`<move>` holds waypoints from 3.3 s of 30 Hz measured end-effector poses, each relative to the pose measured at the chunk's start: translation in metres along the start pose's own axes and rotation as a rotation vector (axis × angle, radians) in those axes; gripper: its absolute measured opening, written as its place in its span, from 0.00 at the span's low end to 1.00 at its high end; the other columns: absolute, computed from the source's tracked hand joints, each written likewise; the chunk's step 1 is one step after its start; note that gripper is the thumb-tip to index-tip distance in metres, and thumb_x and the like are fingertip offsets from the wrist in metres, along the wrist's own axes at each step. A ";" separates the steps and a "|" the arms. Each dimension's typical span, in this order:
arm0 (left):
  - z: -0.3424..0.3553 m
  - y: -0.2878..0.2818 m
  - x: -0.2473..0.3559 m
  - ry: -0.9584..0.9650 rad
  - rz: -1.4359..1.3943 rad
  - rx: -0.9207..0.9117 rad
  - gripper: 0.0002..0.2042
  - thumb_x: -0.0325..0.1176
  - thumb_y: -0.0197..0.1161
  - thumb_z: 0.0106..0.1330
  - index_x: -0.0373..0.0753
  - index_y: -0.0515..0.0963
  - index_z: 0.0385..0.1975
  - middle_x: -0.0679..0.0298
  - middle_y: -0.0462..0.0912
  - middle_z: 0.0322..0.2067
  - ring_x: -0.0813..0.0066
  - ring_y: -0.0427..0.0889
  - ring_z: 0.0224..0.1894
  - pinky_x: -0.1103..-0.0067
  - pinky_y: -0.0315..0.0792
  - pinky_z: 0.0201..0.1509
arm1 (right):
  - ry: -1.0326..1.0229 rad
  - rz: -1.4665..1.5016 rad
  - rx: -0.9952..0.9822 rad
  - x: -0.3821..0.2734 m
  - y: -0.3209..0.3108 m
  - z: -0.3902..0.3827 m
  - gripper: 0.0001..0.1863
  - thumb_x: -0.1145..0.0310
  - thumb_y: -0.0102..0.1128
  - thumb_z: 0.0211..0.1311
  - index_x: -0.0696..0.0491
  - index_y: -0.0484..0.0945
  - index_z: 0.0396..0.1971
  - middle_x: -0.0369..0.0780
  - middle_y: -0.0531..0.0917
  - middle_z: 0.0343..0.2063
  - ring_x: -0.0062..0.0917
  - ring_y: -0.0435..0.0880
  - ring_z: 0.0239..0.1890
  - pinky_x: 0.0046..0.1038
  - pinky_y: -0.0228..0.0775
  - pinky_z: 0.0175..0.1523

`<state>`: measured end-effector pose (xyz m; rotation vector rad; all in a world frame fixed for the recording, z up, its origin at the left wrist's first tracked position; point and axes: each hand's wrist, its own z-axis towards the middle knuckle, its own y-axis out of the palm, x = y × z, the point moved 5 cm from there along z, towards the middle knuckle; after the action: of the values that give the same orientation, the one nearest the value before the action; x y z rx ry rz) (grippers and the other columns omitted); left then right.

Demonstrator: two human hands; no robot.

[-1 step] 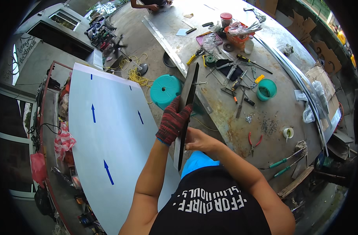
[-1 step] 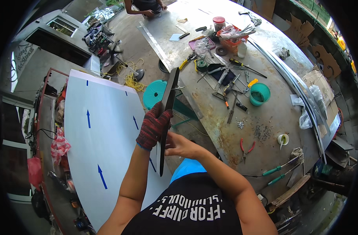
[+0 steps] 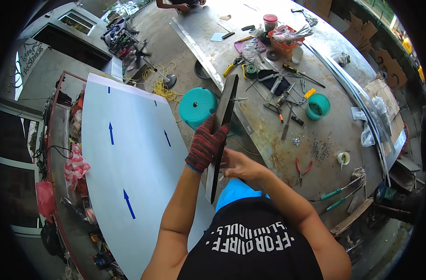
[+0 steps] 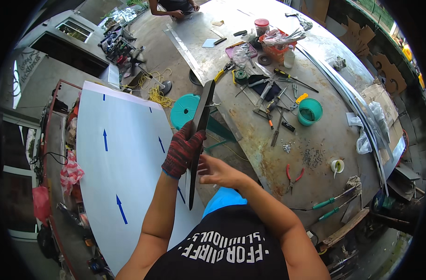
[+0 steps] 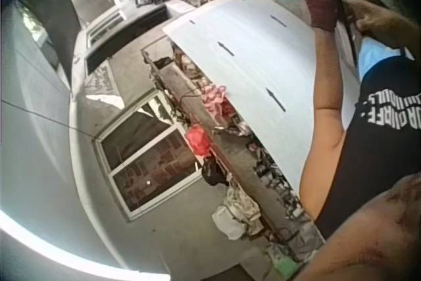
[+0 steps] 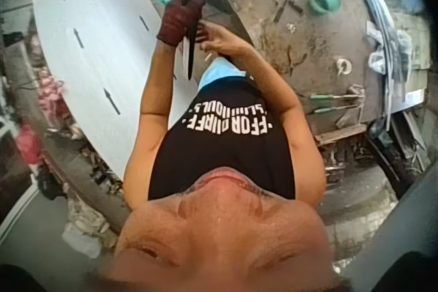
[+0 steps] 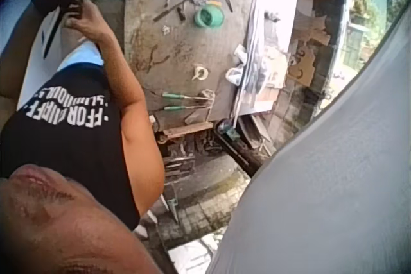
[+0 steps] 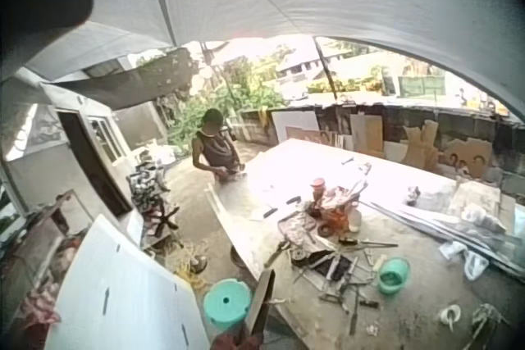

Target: Soldering and joining components of a metal frame for sign assembly.

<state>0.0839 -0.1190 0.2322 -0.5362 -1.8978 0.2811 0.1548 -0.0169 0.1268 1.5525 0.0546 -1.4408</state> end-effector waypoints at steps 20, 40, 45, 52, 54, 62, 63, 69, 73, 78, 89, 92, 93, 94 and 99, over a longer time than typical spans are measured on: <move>-0.023 0.004 -0.011 0.022 -0.064 -0.262 0.29 0.39 0.65 0.69 0.31 0.70 0.66 0.65 0.85 0.34 0.81 0.78 0.27 0.80 0.75 0.34 | -0.484 -1.157 0.721 -0.171 -0.021 -0.024 0.12 0.81 0.73 0.55 0.57 0.83 0.39 0.39 0.81 0.36 0.20 0.78 0.32 0.23 0.72 0.39; -0.078 -0.009 -0.131 -0.156 -0.246 -0.193 0.28 0.33 0.67 0.65 0.36 0.73 0.66 0.65 0.85 0.37 0.82 0.78 0.33 0.80 0.76 0.40 | -0.490 -1.314 0.422 -0.080 0.026 -0.030 0.18 0.73 0.79 0.46 0.53 0.83 0.39 0.35 0.80 0.30 0.29 0.78 0.29 0.30 0.67 0.34; -0.107 -0.018 -0.164 -0.364 -0.290 -0.176 0.26 0.32 0.63 0.67 0.35 0.73 0.65 0.65 0.84 0.35 0.82 0.76 0.29 0.80 0.75 0.37 | -0.387 -1.231 0.337 -0.042 0.035 -0.020 0.18 0.78 0.78 0.45 0.55 0.83 0.38 0.38 0.81 0.30 0.30 0.78 0.27 0.31 0.67 0.31; -0.126 -0.027 -0.181 -0.499 -0.266 -0.171 0.25 0.34 0.62 0.69 0.34 0.74 0.65 0.65 0.84 0.34 0.82 0.75 0.28 0.80 0.74 0.36 | -0.322 -1.198 0.264 -0.016 0.043 -0.013 0.18 0.79 0.78 0.46 0.56 0.83 0.38 0.39 0.81 0.30 0.31 0.78 0.27 0.31 0.67 0.31; -0.128 -0.029 -0.183 -0.487 -0.260 -0.170 0.25 0.34 0.62 0.69 0.33 0.74 0.65 0.65 0.84 0.34 0.82 0.75 0.27 0.80 0.74 0.35 | -0.315 -1.202 0.264 -0.014 0.044 -0.011 0.17 0.79 0.78 0.46 0.56 0.83 0.38 0.39 0.81 0.29 0.31 0.78 0.27 0.31 0.67 0.30; -0.121 -0.034 -0.185 -0.480 -0.192 -0.172 0.25 0.33 0.63 0.68 0.33 0.74 0.65 0.65 0.85 0.34 0.82 0.75 0.27 0.80 0.74 0.35 | -0.278 -1.234 0.298 -0.013 0.043 -0.008 0.15 0.75 0.78 0.49 0.54 0.83 0.37 0.36 0.80 0.29 0.29 0.78 0.28 0.31 0.66 0.32; -0.120 -0.035 -0.185 -0.472 -0.181 -0.161 0.25 0.33 0.63 0.68 0.33 0.74 0.65 0.65 0.85 0.34 0.83 0.75 0.27 0.80 0.74 0.35 | -0.268 -1.234 0.308 -0.013 0.042 -0.008 0.15 0.75 0.78 0.49 0.54 0.83 0.37 0.36 0.79 0.28 0.29 0.78 0.28 0.31 0.66 0.32; -0.112 -0.038 -0.176 -0.448 -0.057 -0.136 0.25 0.31 0.64 0.67 0.32 0.74 0.64 0.65 0.85 0.32 0.83 0.76 0.27 0.80 0.74 0.35 | -0.274 -1.227 0.355 -0.014 0.033 -0.009 0.14 0.75 0.77 0.49 0.53 0.83 0.36 0.37 0.80 0.29 0.30 0.78 0.28 0.32 0.67 0.32; -0.110 -0.036 -0.181 -0.431 -0.103 -0.141 0.25 0.31 0.64 0.67 0.31 0.74 0.64 0.65 0.85 0.32 0.83 0.76 0.27 0.80 0.74 0.35 | -0.285 -1.208 0.369 -0.017 0.033 -0.011 0.14 0.76 0.77 0.48 0.54 0.83 0.36 0.37 0.80 0.29 0.30 0.78 0.27 0.32 0.68 0.31; -0.110 -0.035 -0.182 -0.421 -0.122 -0.189 0.25 0.32 0.64 0.67 0.32 0.74 0.64 0.65 0.85 0.33 0.82 0.76 0.27 0.80 0.74 0.35 | -0.304 -1.170 0.346 -0.019 0.038 -0.012 0.16 0.77 0.77 0.47 0.56 0.83 0.37 0.37 0.80 0.28 0.30 0.79 0.27 0.31 0.68 0.31; -0.114 -0.033 -0.187 -0.392 -0.131 -0.191 0.25 0.30 0.62 0.67 0.34 0.74 0.65 0.66 0.84 0.33 0.83 0.75 0.28 0.81 0.74 0.36 | -0.343 -1.139 0.315 -0.024 0.044 -0.015 0.16 0.79 0.77 0.46 0.58 0.82 0.37 0.39 0.80 0.27 0.30 0.78 0.25 0.30 0.68 0.28; -0.113 -0.033 -0.185 -0.388 -0.143 -0.191 0.25 0.30 0.63 0.67 0.35 0.74 0.65 0.66 0.84 0.33 0.83 0.75 0.29 0.81 0.74 0.36 | -0.343 -1.133 0.302 -0.025 0.044 -0.015 0.17 0.81 0.77 0.46 0.58 0.81 0.37 0.40 0.81 0.28 0.30 0.78 0.24 0.30 0.68 0.27; -0.113 -0.032 -0.185 -0.400 -0.147 -0.195 0.25 0.30 0.63 0.67 0.35 0.74 0.65 0.66 0.84 0.33 0.83 0.75 0.29 0.80 0.74 0.36 | -0.341 -1.132 0.302 -0.025 0.044 -0.015 0.17 0.81 0.77 0.46 0.58 0.81 0.37 0.40 0.81 0.28 0.30 0.78 0.24 0.30 0.68 0.27; -0.113 -0.032 -0.186 -0.401 -0.146 -0.194 0.25 0.30 0.63 0.67 0.35 0.74 0.65 0.66 0.84 0.33 0.83 0.75 0.29 0.80 0.74 0.36 | -0.341 -1.131 0.302 -0.025 0.044 -0.015 0.17 0.81 0.77 0.46 0.58 0.81 0.37 0.40 0.81 0.28 0.30 0.78 0.24 0.30 0.68 0.27; -0.114 -0.030 -0.188 -0.407 -0.149 -0.212 0.25 0.30 0.63 0.68 0.35 0.74 0.65 0.66 0.85 0.32 0.82 0.76 0.28 0.80 0.74 0.36 | -0.337 -1.122 0.302 -0.025 0.044 -0.013 0.16 0.81 0.77 0.46 0.58 0.81 0.36 0.41 0.81 0.28 0.31 0.78 0.24 0.29 0.68 0.27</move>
<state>0.2403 -0.2435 0.1350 -0.5007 -2.3688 0.0944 0.1839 -0.0175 0.1701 1.5351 0.6077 -2.6666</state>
